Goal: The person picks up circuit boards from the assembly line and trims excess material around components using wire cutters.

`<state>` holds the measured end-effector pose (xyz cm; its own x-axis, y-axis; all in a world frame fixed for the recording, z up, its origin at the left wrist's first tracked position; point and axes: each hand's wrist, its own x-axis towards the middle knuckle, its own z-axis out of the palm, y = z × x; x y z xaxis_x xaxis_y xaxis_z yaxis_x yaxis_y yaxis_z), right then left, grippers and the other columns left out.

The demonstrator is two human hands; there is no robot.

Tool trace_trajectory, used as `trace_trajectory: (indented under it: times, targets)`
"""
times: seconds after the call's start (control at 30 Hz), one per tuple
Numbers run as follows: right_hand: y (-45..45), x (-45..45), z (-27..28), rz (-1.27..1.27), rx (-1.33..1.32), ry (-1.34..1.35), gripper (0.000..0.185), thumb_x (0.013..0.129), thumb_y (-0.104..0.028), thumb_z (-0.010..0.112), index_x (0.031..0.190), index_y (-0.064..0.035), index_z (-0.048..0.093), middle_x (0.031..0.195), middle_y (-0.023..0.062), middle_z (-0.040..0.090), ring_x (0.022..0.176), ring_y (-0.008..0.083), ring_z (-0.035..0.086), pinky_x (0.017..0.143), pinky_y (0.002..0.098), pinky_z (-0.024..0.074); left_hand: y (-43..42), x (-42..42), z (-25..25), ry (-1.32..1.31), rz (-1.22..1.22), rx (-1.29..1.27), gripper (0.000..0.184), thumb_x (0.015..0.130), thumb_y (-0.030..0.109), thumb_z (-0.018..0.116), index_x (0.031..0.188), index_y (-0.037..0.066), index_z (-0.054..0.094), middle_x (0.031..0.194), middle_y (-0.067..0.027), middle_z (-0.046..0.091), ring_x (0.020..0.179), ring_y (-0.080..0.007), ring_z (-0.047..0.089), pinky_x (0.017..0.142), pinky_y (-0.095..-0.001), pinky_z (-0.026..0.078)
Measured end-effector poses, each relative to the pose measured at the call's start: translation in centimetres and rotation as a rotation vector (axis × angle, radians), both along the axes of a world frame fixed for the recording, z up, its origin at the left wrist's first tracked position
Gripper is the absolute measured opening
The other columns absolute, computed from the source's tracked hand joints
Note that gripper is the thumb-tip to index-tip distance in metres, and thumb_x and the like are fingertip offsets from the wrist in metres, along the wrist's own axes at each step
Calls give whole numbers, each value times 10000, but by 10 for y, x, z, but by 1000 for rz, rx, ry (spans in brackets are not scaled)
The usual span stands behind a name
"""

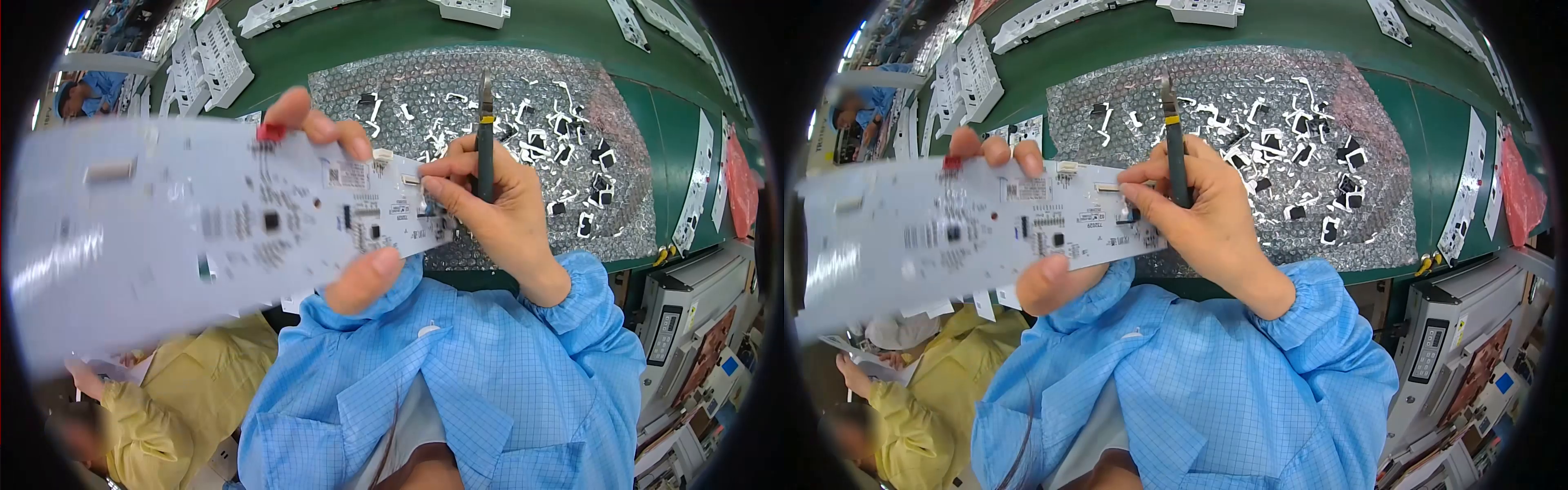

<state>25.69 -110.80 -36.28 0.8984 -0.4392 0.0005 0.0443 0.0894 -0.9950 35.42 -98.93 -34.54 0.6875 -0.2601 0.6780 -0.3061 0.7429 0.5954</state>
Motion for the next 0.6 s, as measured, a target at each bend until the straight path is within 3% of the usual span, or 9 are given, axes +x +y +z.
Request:
trace_trajectory:
  times: [0.07, 0.1, 0.17, 0.3, 0.6]
  targets:
    - [-6, 1, -1, -17, -94, -44, 163, 814, -35, 753, 976, -19, 741, 937, 28, 600, 783, 79, 557, 668, 224, 446, -5, 4, 4, 183, -48, -101, 949, 567, 52, 691, 1412, -8, 264, 1435, -196, 349, 1121, -288, 429, 983, -378, 451]
    - [-11, 0, 1, 8, -132, -81, 154, 810, -31, 755, 963, -21, 741, 964, 45, 620, 823, 96, 583, 696, 235, 468, -6, 12, 6, 156, -338, -197, 933, 560, 62, 655, 1402, -41, 267, 1435, -225, 354, 1156, -301, 420, 1042, -388, 386]
    - [-15, -3, 5, 55, -150, -96, 149, 779, -24, 773, 924, -27, 742, 1017, 81, 654, 889, 147, 629, 750, 277, 512, -7, 18, 5, 416, -269, -215, 913, 562, 67, 631, 1392, -60, 273, 1415, -242, 373, 1174, -306, 421, 1042, -387, 382]
    - [-16, -7, 11, 132, -288, -115, 137, 754, -12, 782, 880, -23, 731, 1002, 84, 650, 895, 167, 635, 774, 300, 519, -10, 20, -4, 561, -324, -217, 901, 591, 80, 574, 1434, -52, 282, 1432, -252, 389, 1167, -310, 484, 1026, -414, 419]
    - [-10, -11, 5, 166, -248, -27, 113, 743, 30, 745, 835, -13, 696, 988, 91, 638, 896, 162, 641, 757, 288, 532, -15, 19, -12, 625, -296, -232, 897, 551, 75, 544, 1412, -53, 328, 1368, -264, 471, 1130, -279, 560, 960, -442, 451]
